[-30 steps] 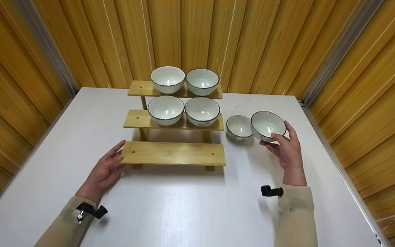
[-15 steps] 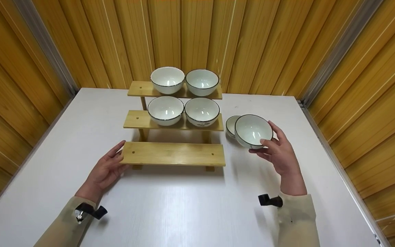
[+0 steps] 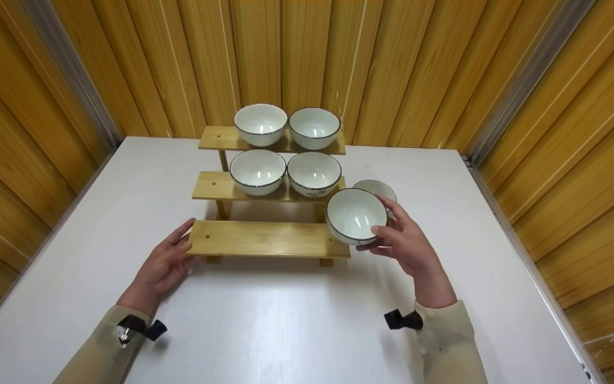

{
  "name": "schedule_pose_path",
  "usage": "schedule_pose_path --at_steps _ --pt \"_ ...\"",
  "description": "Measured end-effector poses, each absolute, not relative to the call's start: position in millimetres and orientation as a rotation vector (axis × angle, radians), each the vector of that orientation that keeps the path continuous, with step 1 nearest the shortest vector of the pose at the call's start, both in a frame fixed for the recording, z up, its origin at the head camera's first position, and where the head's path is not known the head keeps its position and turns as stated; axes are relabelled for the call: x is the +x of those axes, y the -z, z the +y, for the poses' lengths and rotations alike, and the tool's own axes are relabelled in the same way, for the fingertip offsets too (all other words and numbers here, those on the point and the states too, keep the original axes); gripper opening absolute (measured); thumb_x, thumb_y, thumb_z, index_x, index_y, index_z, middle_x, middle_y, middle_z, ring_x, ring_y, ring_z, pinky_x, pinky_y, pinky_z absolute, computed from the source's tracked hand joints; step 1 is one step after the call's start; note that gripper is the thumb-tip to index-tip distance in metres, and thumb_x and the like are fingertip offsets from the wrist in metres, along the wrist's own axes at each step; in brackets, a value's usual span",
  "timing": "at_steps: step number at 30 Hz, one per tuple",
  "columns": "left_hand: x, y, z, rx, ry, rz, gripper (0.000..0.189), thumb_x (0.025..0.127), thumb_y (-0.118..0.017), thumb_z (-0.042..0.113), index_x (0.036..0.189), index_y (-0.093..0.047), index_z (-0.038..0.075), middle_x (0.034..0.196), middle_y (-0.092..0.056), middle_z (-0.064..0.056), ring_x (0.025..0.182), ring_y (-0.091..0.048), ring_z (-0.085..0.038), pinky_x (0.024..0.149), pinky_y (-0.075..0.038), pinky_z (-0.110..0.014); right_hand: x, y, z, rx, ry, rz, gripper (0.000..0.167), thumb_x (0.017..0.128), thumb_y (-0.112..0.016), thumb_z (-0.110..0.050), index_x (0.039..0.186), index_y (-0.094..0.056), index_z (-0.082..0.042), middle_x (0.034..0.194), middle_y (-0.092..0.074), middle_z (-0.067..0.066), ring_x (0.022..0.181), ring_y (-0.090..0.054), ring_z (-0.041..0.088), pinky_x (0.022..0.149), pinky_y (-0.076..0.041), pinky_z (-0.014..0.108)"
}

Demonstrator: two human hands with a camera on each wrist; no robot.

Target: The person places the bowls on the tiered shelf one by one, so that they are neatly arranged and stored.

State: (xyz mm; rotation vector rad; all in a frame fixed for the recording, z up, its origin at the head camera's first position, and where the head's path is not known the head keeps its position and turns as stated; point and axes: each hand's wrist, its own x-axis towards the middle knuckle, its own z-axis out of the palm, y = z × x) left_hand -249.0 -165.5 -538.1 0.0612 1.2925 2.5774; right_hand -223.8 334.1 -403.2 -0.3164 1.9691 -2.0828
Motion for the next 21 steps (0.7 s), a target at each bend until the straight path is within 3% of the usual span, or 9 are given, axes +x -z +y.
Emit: schedule_pose_path --at_steps 6,10,13,17,21 --pt "-249 537 -166 0.056 -2.574 1.295 0.065 0.104 -0.047 -0.007 0.162 -0.030 0.015 0.145 -0.048 -0.007 0.110 -0.068 -0.018 0.082 -0.059 -0.029 -228 406 306 -0.295 1.973 2.042 0.066 0.101 -0.054 -0.002 0.158 -0.033 -0.028 0.135 -0.048 0.012 0.089 -0.075 0.018 0.076 -0.062 0.029" --pt "-249 537 -166 0.052 -2.572 1.290 0.065 0.104 -0.047 -0.006 0.162 -0.030 0.015 0.144 -0.048 -0.007 0.109 -0.069 -0.017 0.082 -0.059 -0.029 -232 409 285 -0.317 1.950 1.996 0.073 0.097 -0.054 0.001 0.162 -0.027 -0.020 0.159 -0.026 0.022 0.107 -0.068 0.018 0.083 -0.063 0.039" --pt "-249 537 -166 0.050 -2.567 1.302 0.065 0.104 -0.047 -0.006 0.162 -0.031 0.015 0.144 -0.049 -0.007 0.109 -0.069 -0.017 0.082 -0.059 -0.029 -236 411 269 -0.343 1.935 1.958 0.076 0.095 -0.053 0.002 0.163 -0.024 -0.016 0.168 -0.011 0.021 0.116 -0.063 0.021 0.085 -0.063 0.043" --pt "-249 537 -166 0.047 -2.562 1.321 0.065 0.104 -0.049 -0.005 0.162 -0.031 0.016 0.145 -0.048 -0.007 0.111 -0.069 -0.017 0.083 -0.059 -0.028 -240 417 249 -0.341 1.924 1.922 0.076 0.096 -0.054 0.001 0.163 -0.025 -0.017 0.163 -0.020 0.029 0.108 -0.069 0.022 0.082 -0.063 0.037" --pt "-248 537 -166 0.044 -2.563 1.333 0.065 0.103 -0.050 -0.005 0.162 -0.032 0.016 0.146 -0.047 -0.008 0.114 -0.068 -0.018 0.084 -0.059 -0.027 -244 424 230 -0.332 1.950 1.861 0.077 0.095 -0.054 0.004 0.163 -0.026 -0.018 0.164 -0.021 0.026 0.106 -0.070 0.023 0.082 -0.063 0.035"
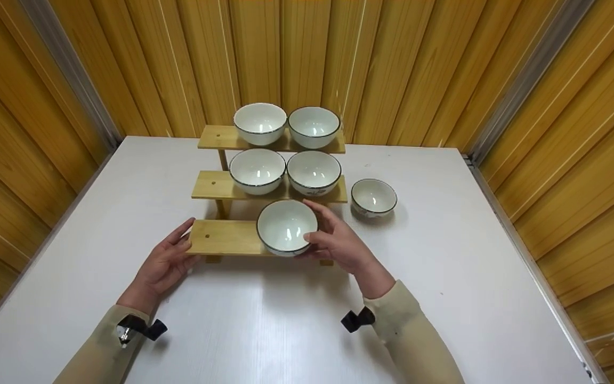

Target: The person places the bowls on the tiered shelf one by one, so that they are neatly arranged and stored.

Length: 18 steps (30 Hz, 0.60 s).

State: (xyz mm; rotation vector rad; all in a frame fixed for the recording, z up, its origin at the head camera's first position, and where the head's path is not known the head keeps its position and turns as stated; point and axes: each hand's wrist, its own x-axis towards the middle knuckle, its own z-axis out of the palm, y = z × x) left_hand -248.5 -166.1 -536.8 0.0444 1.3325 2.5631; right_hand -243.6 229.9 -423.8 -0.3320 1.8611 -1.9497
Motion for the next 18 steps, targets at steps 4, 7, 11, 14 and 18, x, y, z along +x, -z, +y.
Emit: schedule_pose_path --at_steps 4,7,11,14,18 --pt "-248 536 -166 0.039 -2.570 1.325 0.064 0.103 -0.050 -0.005 0.161 -0.033 0.016 0.147 -0.046 -0.009 0.114 -0.068 -0.018 0.084 -0.060 -0.028 -248 428 213 -0.345 1.957 1.825 0.079 0.093 -0.055 0.005 0.163 -0.024 -0.015 0.168 -0.018 0.020 0.112 -0.066 0.026 0.084 -0.063 0.038" --pt "-248 536 -166 0.039 -2.574 1.311 0.065 0.103 -0.050 -0.006 0.161 -0.033 0.016 0.148 -0.045 -0.009 0.114 -0.068 -0.018 0.083 -0.060 -0.028 -250 430 202 -0.337 1.942 1.832 0.079 0.093 -0.057 0.003 0.163 -0.025 -0.014 0.167 -0.022 0.021 0.115 -0.064 0.029 0.083 -0.063 0.038" --pt "-248 537 -167 0.044 -2.572 1.311 0.065 0.102 -0.051 -0.005 0.161 -0.034 0.016 0.149 -0.045 -0.010 0.115 -0.068 -0.019 0.084 -0.059 -0.029 -253 434 191 -0.316 1.924 1.845 0.079 0.093 -0.059 0.001 0.163 -0.027 -0.017 0.165 -0.026 0.022 0.114 -0.064 0.031 0.079 -0.063 0.037" --pt "-249 537 -167 0.049 -2.569 1.318 0.065 0.103 -0.051 -0.005 0.161 -0.034 0.016 0.150 -0.045 -0.009 0.114 -0.068 -0.019 0.084 -0.059 -0.029 -256 437 184 -0.312 1.919 1.846 0.079 0.093 -0.060 0.000 0.163 -0.028 -0.017 0.164 -0.028 0.025 0.111 -0.066 0.032 0.078 -0.063 0.037" --pt "-249 537 -167 0.057 -2.564 1.327 0.065 0.103 -0.050 -0.005 0.162 -0.032 0.016 0.149 -0.046 -0.009 0.112 -0.068 -0.018 0.083 -0.059 -0.029 -259 440 178 -0.315 1.926 1.833 0.080 0.093 -0.060 0.000 0.163 -0.025 -0.015 0.165 -0.026 0.027 0.110 -0.067 0.033 0.079 -0.063 0.036"
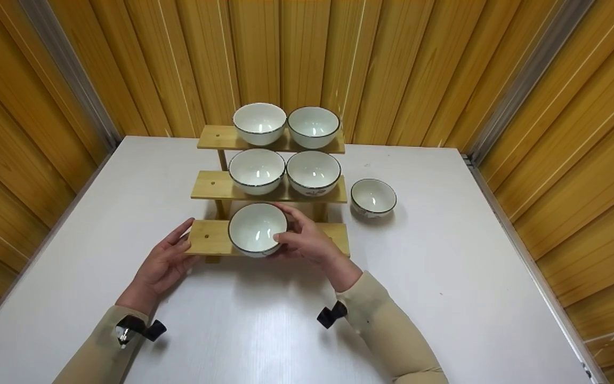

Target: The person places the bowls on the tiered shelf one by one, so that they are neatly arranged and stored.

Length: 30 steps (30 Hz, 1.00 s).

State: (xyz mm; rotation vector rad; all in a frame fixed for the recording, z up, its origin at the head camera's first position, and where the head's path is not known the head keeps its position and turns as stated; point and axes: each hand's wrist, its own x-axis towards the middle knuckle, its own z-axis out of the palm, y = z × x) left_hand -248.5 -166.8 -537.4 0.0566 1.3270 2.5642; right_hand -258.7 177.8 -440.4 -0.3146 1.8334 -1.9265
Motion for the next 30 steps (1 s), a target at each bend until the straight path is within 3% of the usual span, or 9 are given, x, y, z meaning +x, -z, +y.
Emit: schedule_pose_path --at_steps 16,21,27,30 --pt "-248 536 -166 0.026 -2.571 1.322 0.065 0.102 -0.052 -0.005 0.161 -0.034 0.016 0.143 -0.049 -0.007 0.112 -0.068 -0.018 0.083 -0.059 -0.030 -262 445 173 -0.336 1.886 1.840 0.080 0.099 -0.057 -0.005 0.166 -0.015 -0.016 0.165 -0.025 0.028 0.085 -0.075 0.020 0.066 -0.059 0.026" --pt "-248 536 -166 0.039 -2.569 1.321 0.066 0.102 -0.050 -0.006 0.162 -0.032 0.015 0.144 -0.048 -0.007 0.111 -0.068 -0.017 0.083 -0.059 -0.030 -261 444 176 -0.316 1.881 1.805 0.079 0.101 -0.057 -0.010 0.167 -0.013 -0.021 0.164 -0.026 0.028 0.084 -0.077 0.019 0.068 -0.060 0.026" --pt "-248 535 -166 0.040 -2.573 1.311 0.064 0.102 -0.050 -0.007 0.161 -0.034 0.015 0.144 -0.049 -0.006 0.108 -0.069 -0.017 0.082 -0.059 -0.030 -258 445 183 -0.319 1.906 1.751 0.078 0.103 -0.058 -0.014 0.166 -0.013 -0.016 0.163 -0.028 0.030 0.089 -0.078 0.021 0.074 -0.062 0.030" --pt "-248 535 -166 0.052 -2.569 1.319 0.065 0.103 -0.049 -0.007 0.162 -0.032 0.014 0.142 -0.050 -0.006 0.107 -0.069 -0.017 0.082 -0.059 -0.030 -257 445 188 -0.304 1.899 1.770 0.077 0.103 -0.060 -0.017 0.166 -0.016 -0.016 0.156 -0.038 0.029 0.088 -0.077 0.019 0.076 -0.063 0.031"
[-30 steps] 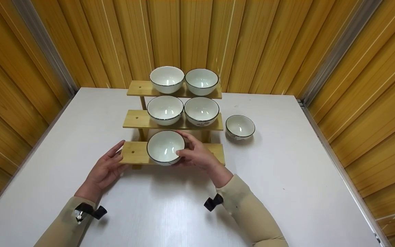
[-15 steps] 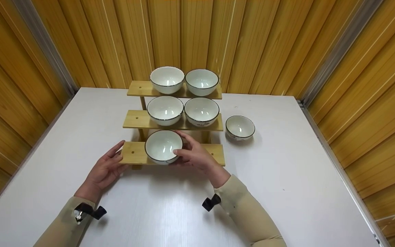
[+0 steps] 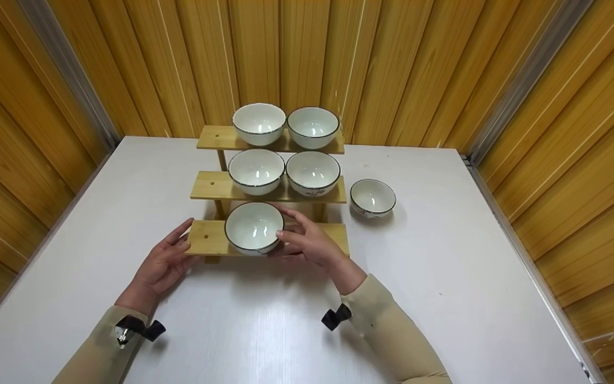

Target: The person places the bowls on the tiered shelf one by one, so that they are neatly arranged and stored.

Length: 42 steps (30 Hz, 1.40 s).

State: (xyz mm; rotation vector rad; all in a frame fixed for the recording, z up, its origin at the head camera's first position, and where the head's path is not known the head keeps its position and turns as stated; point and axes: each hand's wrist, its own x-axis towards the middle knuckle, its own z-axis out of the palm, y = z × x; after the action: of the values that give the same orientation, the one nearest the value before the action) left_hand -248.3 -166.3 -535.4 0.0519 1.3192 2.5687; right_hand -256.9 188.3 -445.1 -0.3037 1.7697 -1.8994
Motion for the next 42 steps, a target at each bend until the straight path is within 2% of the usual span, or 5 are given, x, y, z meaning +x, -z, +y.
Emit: schedule_pose_path --at_steps 6,24,32,37,42 --pt "-249 537 -167 0.085 -2.553 1.352 0.067 0.103 -0.049 -0.006 0.163 -0.026 0.012 0.140 -0.050 -0.004 0.107 -0.068 -0.016 0.084 -0.059 -0.030 -252 441 202 -0.285 1.872 1.798 0.075 0.103 -0.062 -0.021 0.165 -0.019 -0.020 0.143 -0.048 0.016 0.087 -0.077 0.018 0.075 -0.063 0.031" --pt "-247 535 -167 0.088 -2.555 1.317 0.068 0.103 -0.047 -0.007 0.164 -0.024 0.013 0.142 -0.048 -0.005 0.107 -0.068 -0.015 0.083 -0.059 -0.029 -250 431 271 -0.302 1.893 1.940 0.073 0.108 -0.052 -0.020 0.165 -0.007 -0.011 0.147 -0.056 0.021 0.096 -0.077 0.021 0.083 -0.063 0.033" --pt "-247 534 -165 0.042 -2.574 1.317 0.066 0.102 -0.049 -0.008 0.162 -0.030 0.013 0.144 -0.047 -0.007 0.112 -0.067 -0.017 0.084 -0.058 -0.028 -249 424 306 -0.208 1.904 2.086 0.068 0.108 -0.052 -0.024 0.165 -0.015 -0.018 0.128 -0.067 -0.010 0.102 -0.076 0.016 0.088 -0.060 0.033" --pt "-248 535 -165 0.036 -2.581 1.308 0.066 0.101 -0.049 -0.008 0.162 -0.032 0.013 0.144 -0.047 -0.008 0.113 -0.067 -0.017 0.084 -0.059 -0.028 -249 422 326 -0.098 1.912 2.201 0.072 0.107 -0.055 -0.029 0.165 -0.014 -0.019 0.121 -0.067 -0.018 0.101 -0.076 0.011 0.087 -0.060 0.030" --pt "-247 535 -166 0.041 -2.572 1.294 0.066 0.103 -0.048 -0.006 0.162 -0.031 0.016 0.144 -0.046 -0.007 0.114 -0.067 -0.017 0.085 -0.058 -0.028 -256 425 343 0.053 1.873 2.347 0.081 0.105 -0.059 -0.034 0.166 -0.010 -0.018 0.136 -0.056 0.000 0.097 -0.075 0.006 0.083 -0.060 0.025"
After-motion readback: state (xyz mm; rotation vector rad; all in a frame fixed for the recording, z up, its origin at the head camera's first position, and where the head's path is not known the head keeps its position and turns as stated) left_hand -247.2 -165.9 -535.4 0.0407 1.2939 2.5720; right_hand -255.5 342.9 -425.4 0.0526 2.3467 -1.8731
